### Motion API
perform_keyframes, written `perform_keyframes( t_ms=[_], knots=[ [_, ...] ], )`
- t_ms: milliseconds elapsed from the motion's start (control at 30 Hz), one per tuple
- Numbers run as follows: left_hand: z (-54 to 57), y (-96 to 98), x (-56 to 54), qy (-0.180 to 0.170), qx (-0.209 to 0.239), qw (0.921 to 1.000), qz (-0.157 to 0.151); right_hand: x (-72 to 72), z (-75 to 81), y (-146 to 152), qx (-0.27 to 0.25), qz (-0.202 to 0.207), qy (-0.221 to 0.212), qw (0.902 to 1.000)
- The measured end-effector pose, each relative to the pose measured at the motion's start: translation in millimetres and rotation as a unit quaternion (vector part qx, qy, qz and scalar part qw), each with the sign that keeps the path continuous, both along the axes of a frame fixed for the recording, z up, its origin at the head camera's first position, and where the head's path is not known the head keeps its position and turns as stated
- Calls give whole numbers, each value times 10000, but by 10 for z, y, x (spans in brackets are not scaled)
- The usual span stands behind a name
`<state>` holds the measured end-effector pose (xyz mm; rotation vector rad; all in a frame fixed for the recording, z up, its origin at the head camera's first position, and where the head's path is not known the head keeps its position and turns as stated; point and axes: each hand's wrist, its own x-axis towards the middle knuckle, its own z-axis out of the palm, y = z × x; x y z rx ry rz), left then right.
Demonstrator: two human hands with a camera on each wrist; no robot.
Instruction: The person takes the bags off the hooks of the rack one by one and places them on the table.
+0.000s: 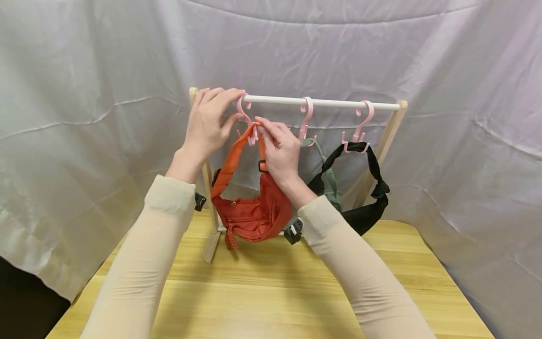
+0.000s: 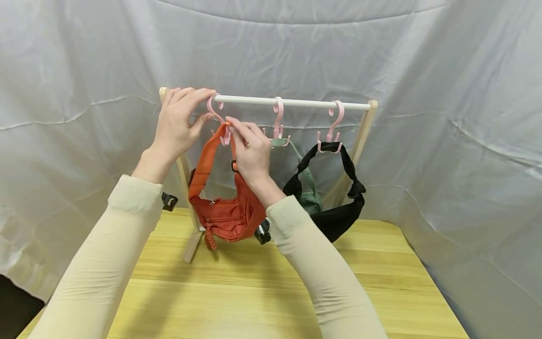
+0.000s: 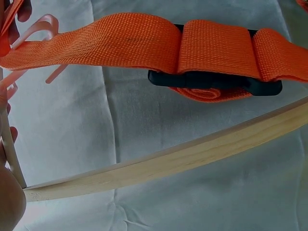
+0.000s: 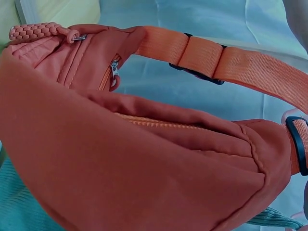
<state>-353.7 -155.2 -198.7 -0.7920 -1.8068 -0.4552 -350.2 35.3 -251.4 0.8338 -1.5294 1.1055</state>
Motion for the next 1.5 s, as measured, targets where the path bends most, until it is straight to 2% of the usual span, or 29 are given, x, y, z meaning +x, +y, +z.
perform_keyframes(
  t_ms=[133, 533, 1000, 1233, 1500],
  knots=[
    [-1, -2, -8, 91, -77, 9999, -7, 8, -2, -12, 32, -36, 32, 10000],
    [3, 15, 15, -10, 33, 10000, -48, 5, -26, -49, 15, -20, 101, 9999],
    [22, 37, -1, 62, 7, 10000, -39, 22, -55, -36, 17, 150, 188, 9997],
    [18, 43, -4, -24, 75, 10000, -12, 32, -83, -35, 130, 197, 162, 9996],
    [10, 35, -16, 40, 28, 10000, -8, 59, -110, -35, 239, 169, 147, 9995]
  ],
)
